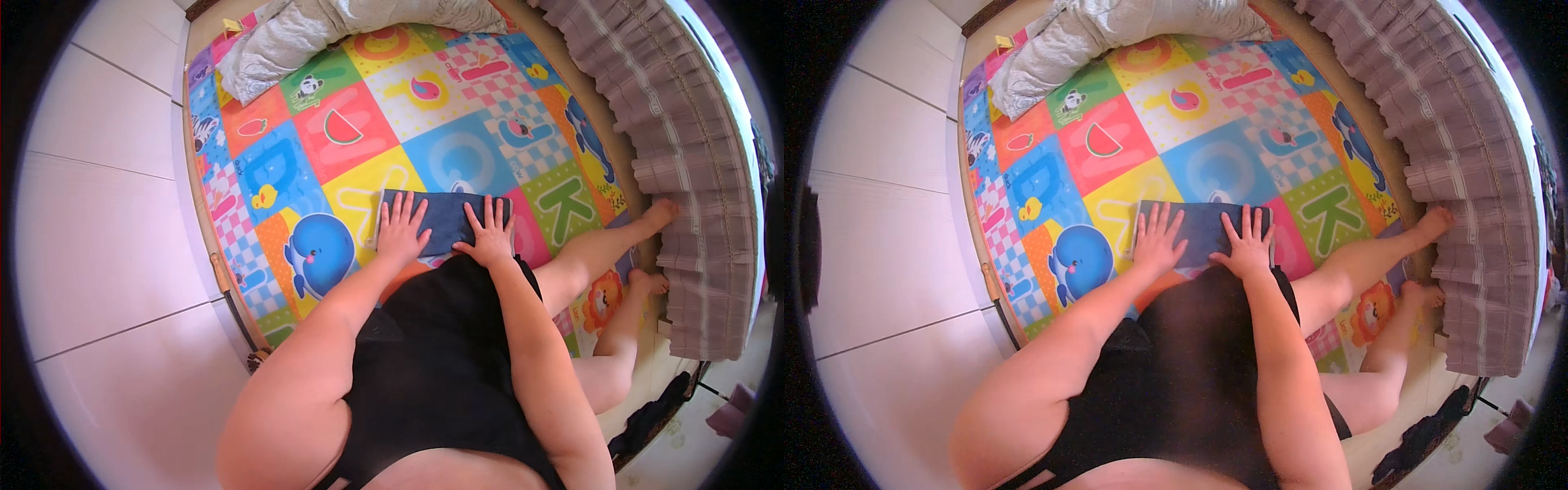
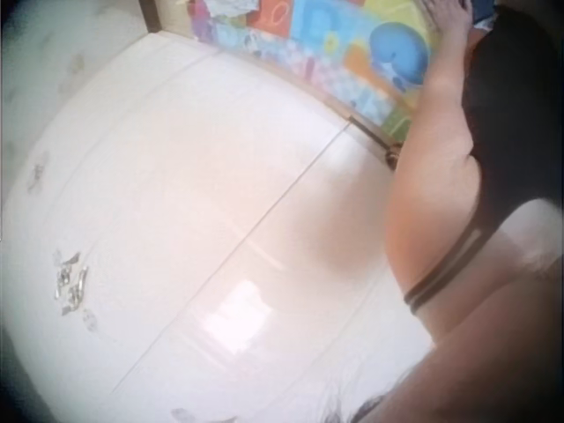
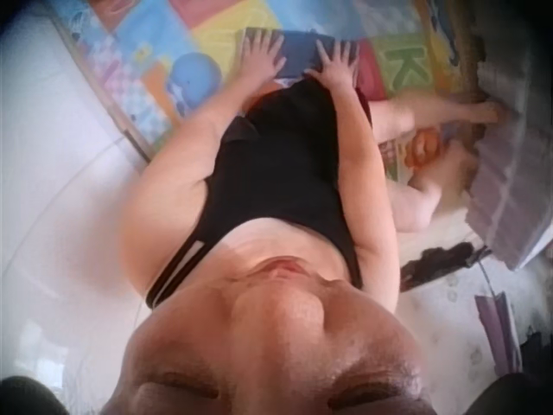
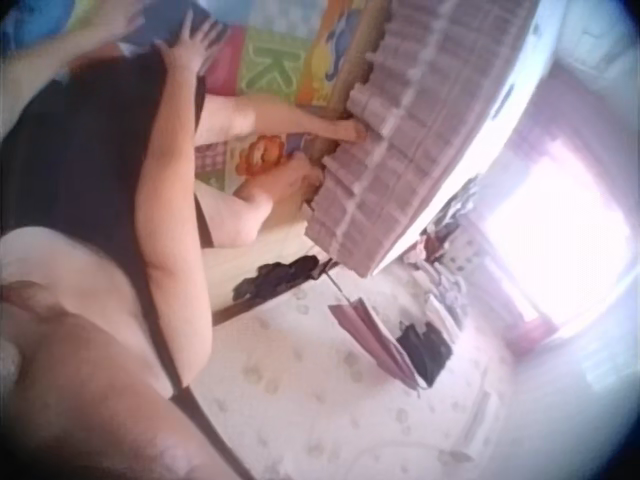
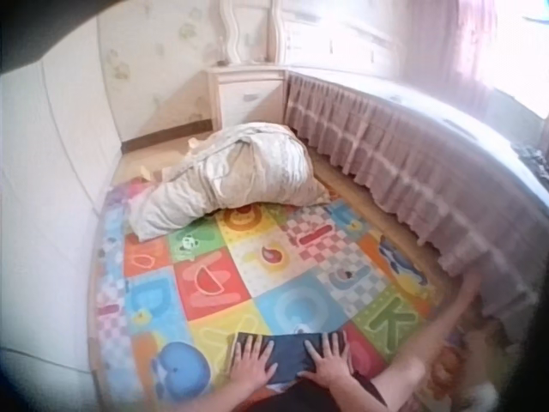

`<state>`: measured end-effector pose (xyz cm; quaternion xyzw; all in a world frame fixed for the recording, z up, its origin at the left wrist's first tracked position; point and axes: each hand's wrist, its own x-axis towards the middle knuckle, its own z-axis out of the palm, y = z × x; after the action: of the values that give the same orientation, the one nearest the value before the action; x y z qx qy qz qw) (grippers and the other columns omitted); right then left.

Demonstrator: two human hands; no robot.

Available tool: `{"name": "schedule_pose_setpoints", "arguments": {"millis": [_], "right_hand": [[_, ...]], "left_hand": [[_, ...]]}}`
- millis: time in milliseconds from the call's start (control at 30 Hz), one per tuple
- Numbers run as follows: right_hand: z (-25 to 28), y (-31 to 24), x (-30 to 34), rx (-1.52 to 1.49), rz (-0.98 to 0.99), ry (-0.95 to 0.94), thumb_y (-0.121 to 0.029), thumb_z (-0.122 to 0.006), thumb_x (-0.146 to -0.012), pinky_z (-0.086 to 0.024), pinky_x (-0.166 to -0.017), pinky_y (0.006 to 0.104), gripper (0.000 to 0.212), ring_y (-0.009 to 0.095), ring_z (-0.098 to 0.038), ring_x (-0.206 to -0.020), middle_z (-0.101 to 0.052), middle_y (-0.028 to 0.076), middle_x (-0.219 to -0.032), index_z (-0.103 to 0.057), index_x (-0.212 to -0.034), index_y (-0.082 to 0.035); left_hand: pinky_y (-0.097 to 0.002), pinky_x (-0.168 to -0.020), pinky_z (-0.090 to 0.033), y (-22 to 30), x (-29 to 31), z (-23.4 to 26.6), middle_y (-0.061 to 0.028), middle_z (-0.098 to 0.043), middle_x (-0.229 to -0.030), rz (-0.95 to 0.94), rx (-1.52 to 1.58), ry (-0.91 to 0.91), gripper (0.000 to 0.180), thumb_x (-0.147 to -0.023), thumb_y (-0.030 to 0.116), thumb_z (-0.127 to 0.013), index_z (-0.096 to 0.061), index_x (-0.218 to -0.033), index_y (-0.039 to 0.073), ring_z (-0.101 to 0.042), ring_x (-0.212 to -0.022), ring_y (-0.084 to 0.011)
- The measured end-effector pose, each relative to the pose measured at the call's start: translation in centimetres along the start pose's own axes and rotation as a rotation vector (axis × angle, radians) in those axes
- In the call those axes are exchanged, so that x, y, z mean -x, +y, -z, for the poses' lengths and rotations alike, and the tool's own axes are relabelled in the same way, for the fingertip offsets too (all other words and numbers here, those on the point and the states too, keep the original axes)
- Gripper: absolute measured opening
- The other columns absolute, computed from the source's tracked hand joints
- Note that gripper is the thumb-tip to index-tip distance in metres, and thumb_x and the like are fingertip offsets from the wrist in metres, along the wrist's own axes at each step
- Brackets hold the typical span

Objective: The person folds a piece of cloth by hand and smooths it flat on a mat.

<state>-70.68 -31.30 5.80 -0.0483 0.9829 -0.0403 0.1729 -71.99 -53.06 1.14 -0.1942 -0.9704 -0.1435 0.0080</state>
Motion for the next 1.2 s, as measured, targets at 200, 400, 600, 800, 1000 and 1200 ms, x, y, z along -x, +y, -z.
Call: {"name": "schedule_pose_setpoints", "arguments": {"millis": [200,400,600,800,1000,1200], "right_hand": [[-0.8,-0.9,0.9,0.017,-0.08,-0.018,-0.065,-0.06,-0.072,-0.009,-0.103,0.0693,0.092,0.042,-0.002,-0.14,-0.002,0.016,-0.154,-0.017,-0.147,-0.03],[-0.5,-0.5,1.2,-0.062,-0.066,-0.082,-0.065,-0.06,-0.072,-0.013,-0.101,0.0714,0.093,0.044,-0.001,-0.139,0.0,0.016,-0.154,-0.016,-0.147,-0.032],[-1.7,1.0,0.4,-0.103,-0.026,-0.052,-0.06,-0.061,-0.075,-0.01,-0.101,0.0714,0.089,0.044,0.003,-0.139,0.002,0.016,-0.154,-0.016,-0.147,-0.033],[-2.1,0.9,-2.6,-0.126,0.085,-0.004,-0.06,-0.06,-0.074,-0.009,-0.102,0.0711,0.085,0.044,0.002,-0.14,-0.003,0.014,-0.154,-0.021,-0.146,-0.033],[-0.9,3.3,-5.9,-0.222,0.079,0.152,-0.059,-0.056,-0.078,-0.003,-0.105,0.0672,0.077,0.039,-0.003,-0.141,-0.01,0.012,-0.154,-0.028,-0.144,-0.031],[1.7,6.8,-8.5,-0.253,-0.052,0.274,-0.055,-0.054,-0.081,-0.004,-0.108,0.062,0.071,0.031,-0.011,-0.141,-0.016,0.008,-0.153,-0.033,-0.143,-0.027]], "left_hand": [[-0.0546,-0.11,-0.012,-0.2,0.0,-0.2,-0.0151,-0.023,-0.149,-0.003,-0.032,0.003,0.065,-0.085,0.042,-0.054,-0.034,-0.142,0.017,-0.019,-0.138,-0.0343],[-0.0551,-0.11,-0.013,-0.2,-0.2,0.0,-0.0153,-0.023,-0.149,-0.015,-0.058,-0.011,0.066,-0.085,0.042,-0.053,-0.033,-0.142,0.016,-0.02,-0.138,-0.035],[-0.0553,-0.109,-0.015,0.6,-0.7,-0.4,-0.016,-0.025,-0.148,-0.056,-0.115,-0.03,0.065,-0.085,0.041,-0.053,-0.034,-0.142,0.016,-0.022,-0.137,-0.0359],[-0.0558,-0.109,-0.014,-0.4,-1.6,-0.2,-0.0165,-0.024,-0.149,-0.016,-0.138,-0.084,0.065,-0.085,0.039,-0.054,-0.033,-0.142,0.015,-0.02,-0.138,-0.0365],[-0.0561,-0.11,-0.01,-0.2,-7.2,-0.5,-0.0181,-0.016,-0.152,-0.035,-0.215,-0.111,0.067,-0.088,0.035,-0.05,-0.024,-0.146,0.015,-0.014,-0.14,-0.0373],[-0.0551,-0.11,-0.013,-0.6,-22.1,-2.3,-0.0159,-0.011,-0.153,-0.042,-0.438,-0.151,0.061,-0.093,0.04,-0.043,-0.02,-0.147,0.025,-0.014,-0.14,-0.0365]]}}
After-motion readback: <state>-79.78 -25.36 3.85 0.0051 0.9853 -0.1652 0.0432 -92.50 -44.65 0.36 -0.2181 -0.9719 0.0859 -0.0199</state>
